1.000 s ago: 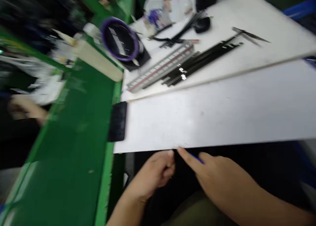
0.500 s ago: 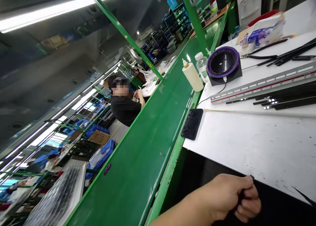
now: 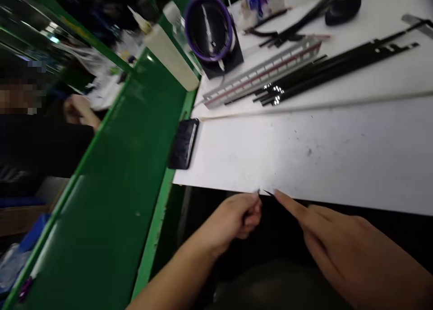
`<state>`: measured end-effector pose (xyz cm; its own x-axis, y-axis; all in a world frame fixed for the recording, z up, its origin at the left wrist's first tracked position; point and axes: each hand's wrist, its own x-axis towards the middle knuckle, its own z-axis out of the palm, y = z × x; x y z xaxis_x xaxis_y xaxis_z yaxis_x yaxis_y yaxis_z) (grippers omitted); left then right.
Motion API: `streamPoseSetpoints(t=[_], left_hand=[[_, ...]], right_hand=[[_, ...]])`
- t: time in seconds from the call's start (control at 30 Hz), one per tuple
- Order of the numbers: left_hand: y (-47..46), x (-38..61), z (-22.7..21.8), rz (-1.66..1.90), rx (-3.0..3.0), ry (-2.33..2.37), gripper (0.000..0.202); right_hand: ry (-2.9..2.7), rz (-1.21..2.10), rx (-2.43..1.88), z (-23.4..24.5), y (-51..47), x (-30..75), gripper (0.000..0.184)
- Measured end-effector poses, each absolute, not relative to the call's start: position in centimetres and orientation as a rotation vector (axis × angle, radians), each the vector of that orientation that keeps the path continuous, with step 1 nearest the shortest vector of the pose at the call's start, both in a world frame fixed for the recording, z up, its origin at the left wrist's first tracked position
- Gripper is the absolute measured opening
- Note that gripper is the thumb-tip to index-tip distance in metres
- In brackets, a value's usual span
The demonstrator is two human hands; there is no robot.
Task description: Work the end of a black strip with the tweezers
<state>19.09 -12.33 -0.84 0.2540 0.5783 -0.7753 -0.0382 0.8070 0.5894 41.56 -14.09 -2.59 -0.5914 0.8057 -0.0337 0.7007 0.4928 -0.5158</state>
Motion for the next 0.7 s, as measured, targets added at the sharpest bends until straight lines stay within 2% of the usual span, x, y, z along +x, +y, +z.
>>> streamPoseSetpoints(t=[0.13,0.37,0.7], left_hand=[[-11.9,19.1,-0.7,0.425,0.486,1.277,0.033],[-12.0,19.2,-0.6,0.395,0.548,1.329,0.036],[-12.2,19.3,-0.6,0.37,0.676,1.395,0.04]], right_hand=[[-2.598,0.892,-1.352,-1.2,-13.0,40.7,0.067],[-2.559,0.991,-1.404,-1.5,-13.1,40.2,0.075],[-2.642,0.887,-1.364,-0.9,-12.7,40.1,0.077]])
